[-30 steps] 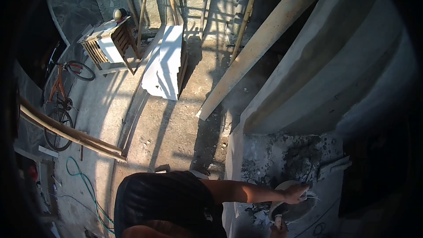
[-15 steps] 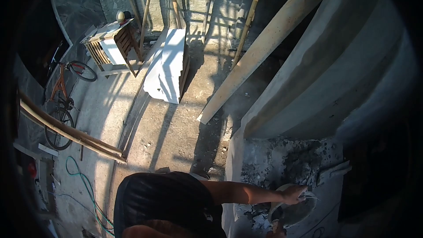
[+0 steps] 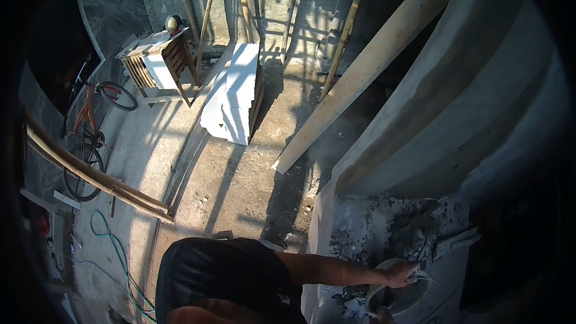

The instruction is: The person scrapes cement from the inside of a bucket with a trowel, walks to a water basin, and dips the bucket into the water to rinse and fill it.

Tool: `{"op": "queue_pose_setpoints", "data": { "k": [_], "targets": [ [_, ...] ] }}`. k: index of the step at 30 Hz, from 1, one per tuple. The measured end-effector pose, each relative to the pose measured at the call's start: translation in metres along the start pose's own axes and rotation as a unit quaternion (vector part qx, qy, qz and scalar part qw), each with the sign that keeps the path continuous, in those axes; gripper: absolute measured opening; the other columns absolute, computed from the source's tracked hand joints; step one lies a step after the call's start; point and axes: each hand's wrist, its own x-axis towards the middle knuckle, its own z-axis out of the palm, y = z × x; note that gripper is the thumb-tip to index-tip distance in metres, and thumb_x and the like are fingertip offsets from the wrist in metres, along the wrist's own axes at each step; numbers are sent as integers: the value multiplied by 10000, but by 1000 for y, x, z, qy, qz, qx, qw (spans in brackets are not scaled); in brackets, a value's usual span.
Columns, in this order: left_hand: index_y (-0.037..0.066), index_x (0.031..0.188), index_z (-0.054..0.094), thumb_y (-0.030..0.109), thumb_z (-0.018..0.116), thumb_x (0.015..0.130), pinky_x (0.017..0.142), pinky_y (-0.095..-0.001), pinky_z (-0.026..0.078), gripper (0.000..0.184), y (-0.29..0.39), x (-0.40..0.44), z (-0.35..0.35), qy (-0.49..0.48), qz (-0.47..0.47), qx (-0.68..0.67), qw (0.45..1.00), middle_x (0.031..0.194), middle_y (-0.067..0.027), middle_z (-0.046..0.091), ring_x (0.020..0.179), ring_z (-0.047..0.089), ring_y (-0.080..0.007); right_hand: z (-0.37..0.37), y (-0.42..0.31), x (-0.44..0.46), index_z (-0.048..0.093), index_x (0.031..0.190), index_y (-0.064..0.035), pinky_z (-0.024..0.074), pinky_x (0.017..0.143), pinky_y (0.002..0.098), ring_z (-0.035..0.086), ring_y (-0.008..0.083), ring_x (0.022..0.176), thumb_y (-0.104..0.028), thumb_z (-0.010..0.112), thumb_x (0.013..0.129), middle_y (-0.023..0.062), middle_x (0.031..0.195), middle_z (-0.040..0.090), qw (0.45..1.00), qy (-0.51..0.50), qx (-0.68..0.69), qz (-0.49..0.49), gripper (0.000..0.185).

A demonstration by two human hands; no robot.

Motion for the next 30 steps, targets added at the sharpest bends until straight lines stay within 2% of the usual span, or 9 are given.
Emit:
{"op": "queue_pose_setpoints", "data": {
  "k": [4, 6, 9, 15, 20, 21, 22, 27, 30],
  "targets": [
    [6, 1073, 429, 185, 636, 800, 773, -454, 442, 386, 3, -2, -1, 11, 25, 8, 1000, 960, -237, 571, 922, 567, -400, 44, 47, 15, 507, 1276, -95, 424, 909, 477, 520, 373, 1061, -241, 663, 715, 196, 1162, 546, 996, 11, 89, -22, 600],
    [1, 1074, 426, 189, 637, 801, 771, -454, 442, 393, 7, -3, -7, 0, 3, 2, 1000, 968, -238, 572, 921, 566, -405, 53, 50, 17, 541, 1255, -103, 471, 809, 457, 567, 356, 927, -239, 647, 727, 193, 1062, 581, 978, 134, 148, -62, 555],
    [-3, 1067, 426, 190, 640, 799, 759, -459, 445, 393, 4, -3, -2, 5, 18, 15, 1000, 955, -233, 576, 898, 573, -410, 23, 12, 12, 552, 1187, -96, 456, 730, 429, 545, 322, 826, -203, 624, 740, 166, 959, 571, 976, 204, 79, -2, 466],
    [-13, 1078, 415, 180, 643, 798, 771, -450, 449, 410, 5, 0, -5, -29, -3, 4, 1000, 961, -241, 570, 921, 570, -401, 1, -25, -8, 575, 1052, -81, 424, 571, 374, 500, 255, 624, -131, 579, 766, 112, 752, 551, 984, 178, -27, -4, 291],
    [-27, 1112, 404, 176, 638, 799, 782, -451, 447, 441, -12, 3, -1, 6, 26, 10, 1000, 977, -236, 566, 929, 568, -395, 3, -40, -36, 594, 940, -68, 398, 438, 327, 463, 198, 455, -70, 542, 787, 68, 581, 535, 983, 164, -75, -7, 162],
    [-31, 1124, 401, 174, 637, 798, 783, -454, 446, 452, -14, 3, 0, 16, 29, 2, 999, 979, -233, 565, 925, 568, -396, -1, -41, -41, 590, 1115, -97, 380, 411, 277, 402, 143, 430, -48, 509, 831, 34, 582, 511, 980, 135, -137, -42, 300],
    [-31, 1124, 401, 174, 637, 798, 783, -454, 446, 452, -15, 2, 3, 14, 30, 1, 999, 979, -233, 565, 925, 568, -396, -1, -36, -40, 590, 1115, -97, 380, 411, 277, 402, 143, 430, -48, 509, 831, 34, 582, 511, 980, 135, -138, -40, 300],
    [-19, 1125, 410, 177, 638, 793, 790, -446, 452, 448, 1, -5, -5, 10, 10, 21, 1000, 999, -234, 567, 942, 567, -398, 20, 24, 8, 597, 1189, -108, 491, 684, 438, 574, 331, 753, -235, 622, 750, 161, 936, 604, 980, 182, -16, 78, 458],
    [-8, 1100, 417, 187, 637, 795, 784, -447, 453, 424, -4, -4, 1, 2, 14, 21, 1000, 1000, -230, 567, 938, 567, -396, 36, 32, 28, 651, 1105, -134, 476, 588, 418, 534, 311, 609, -222, 589, 776, 135, 776, 593, 954, 243, -133, 114, 347]
  ]
}}
